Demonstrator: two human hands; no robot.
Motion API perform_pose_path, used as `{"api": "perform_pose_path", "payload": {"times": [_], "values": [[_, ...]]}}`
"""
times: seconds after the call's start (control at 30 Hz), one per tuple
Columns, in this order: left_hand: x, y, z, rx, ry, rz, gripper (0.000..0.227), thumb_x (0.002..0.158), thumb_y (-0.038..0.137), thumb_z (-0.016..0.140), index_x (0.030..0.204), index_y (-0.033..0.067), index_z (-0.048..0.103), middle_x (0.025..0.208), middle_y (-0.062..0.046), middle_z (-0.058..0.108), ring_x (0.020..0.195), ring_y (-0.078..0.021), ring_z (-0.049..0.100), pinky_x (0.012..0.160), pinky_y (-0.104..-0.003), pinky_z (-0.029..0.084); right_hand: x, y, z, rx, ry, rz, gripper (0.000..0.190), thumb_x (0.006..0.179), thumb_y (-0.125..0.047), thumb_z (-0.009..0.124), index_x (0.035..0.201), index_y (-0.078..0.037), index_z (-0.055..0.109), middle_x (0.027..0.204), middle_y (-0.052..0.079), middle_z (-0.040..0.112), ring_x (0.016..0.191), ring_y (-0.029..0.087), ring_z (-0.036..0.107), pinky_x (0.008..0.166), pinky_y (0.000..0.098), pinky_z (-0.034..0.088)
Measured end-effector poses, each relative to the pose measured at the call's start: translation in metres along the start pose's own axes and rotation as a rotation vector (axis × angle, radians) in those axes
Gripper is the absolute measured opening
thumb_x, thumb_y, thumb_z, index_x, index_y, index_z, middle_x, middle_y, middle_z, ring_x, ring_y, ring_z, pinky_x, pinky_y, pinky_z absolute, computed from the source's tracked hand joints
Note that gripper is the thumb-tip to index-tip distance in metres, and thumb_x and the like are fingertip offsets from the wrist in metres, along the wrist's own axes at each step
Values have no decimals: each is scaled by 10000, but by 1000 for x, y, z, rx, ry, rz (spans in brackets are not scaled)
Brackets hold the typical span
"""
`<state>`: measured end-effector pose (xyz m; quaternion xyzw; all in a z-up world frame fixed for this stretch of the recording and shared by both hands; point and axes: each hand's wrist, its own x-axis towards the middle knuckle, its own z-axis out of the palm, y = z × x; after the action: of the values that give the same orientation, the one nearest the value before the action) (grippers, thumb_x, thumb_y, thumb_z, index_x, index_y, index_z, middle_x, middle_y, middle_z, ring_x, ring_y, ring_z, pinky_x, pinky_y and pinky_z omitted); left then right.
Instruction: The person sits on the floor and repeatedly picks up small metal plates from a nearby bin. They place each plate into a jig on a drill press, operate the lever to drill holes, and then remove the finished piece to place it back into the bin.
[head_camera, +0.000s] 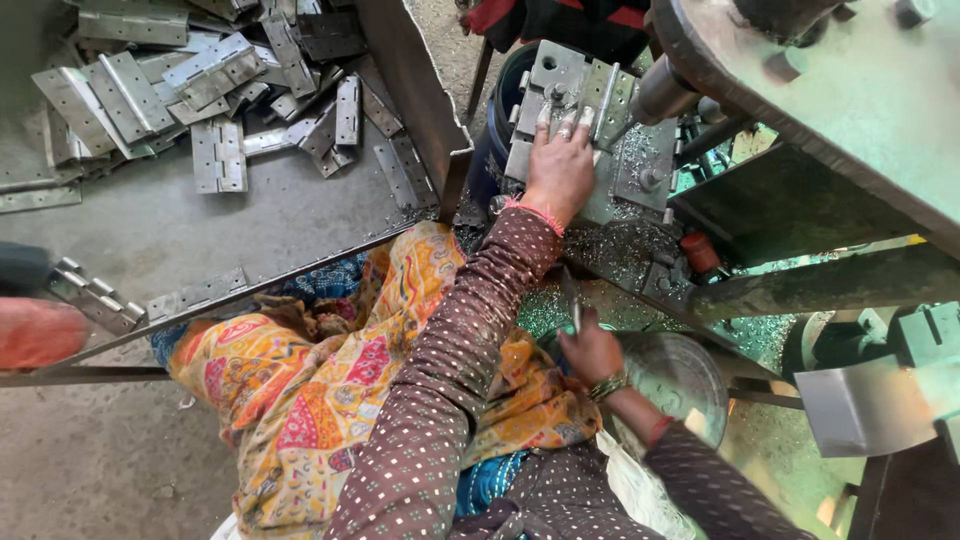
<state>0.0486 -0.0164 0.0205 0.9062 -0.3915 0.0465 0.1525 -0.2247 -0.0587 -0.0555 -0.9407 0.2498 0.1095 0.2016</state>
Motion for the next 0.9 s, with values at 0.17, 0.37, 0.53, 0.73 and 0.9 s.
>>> {"api": "perform_pose_path", "payload": {"times": [0.17, 0.37, 0.53, 0.73, 0.9], "values": [[-4, 0, 0, 7, 27, 1, 305, 998, 199, 490, 1147, 97, 736, 1445, -93, 564, 1377, -252, 495, 1216, -566, 248, -2, 12, 26, -22, -7, 37, 568, 919, -503, 662, 1179, -26, 499, 821, 233, 729, 730, 425, 722, 637, 509, 567], [-36, 1, -22, -82, -41, 28, 366, 1062, 326, 482, 1093, 90, 760, 1366, -95, 611, 1377, -263, 495, 1222, -563, 234, 19, -9, -59, 4, -71, -55, 683, 836, -611, 664, 1155, -18, 549, 940, 261, 715, 875, 441, 710, 754, 523, 543], [-123, 33, -28, 120, 309, 119, 334, 906, 241, 580, 1168, 91, 722, 1382, -134, 612, 1363, -290, 488, 1215, -552, 270, 19, -32, -87, -127, -159, -11, 754, 825, -694, 670, 1098, 2, 570, 942, 272, 729, 916, 433, 720, 817, 501, 549], [-141, 18, -37, -74, 492, 300, 284, 919, 197, 615, 1172, 69, 619, 1322, -106, 596, 1288, -281, 567, 1210, -612, 308, 18, -34, -83, -82, -166, 74, 744, 770, -673, 693, 1113, -22, 586, 967, 260, 730, 939, 434, 721, 834, 501, 551], [-121, 27, -56, -492, 542, 355, 155, 1053, 136, 619, 1178, 50, 585, 1355, -113, 570, 1178, -302, 641, 1120, -502, 488, 18, -33, -82, -112, -143, -24, 719, 811, -684, 681, 1103, -33, 595, 1017, 259, 716, 1003, 437, 689, 873, 503, 525]]}}
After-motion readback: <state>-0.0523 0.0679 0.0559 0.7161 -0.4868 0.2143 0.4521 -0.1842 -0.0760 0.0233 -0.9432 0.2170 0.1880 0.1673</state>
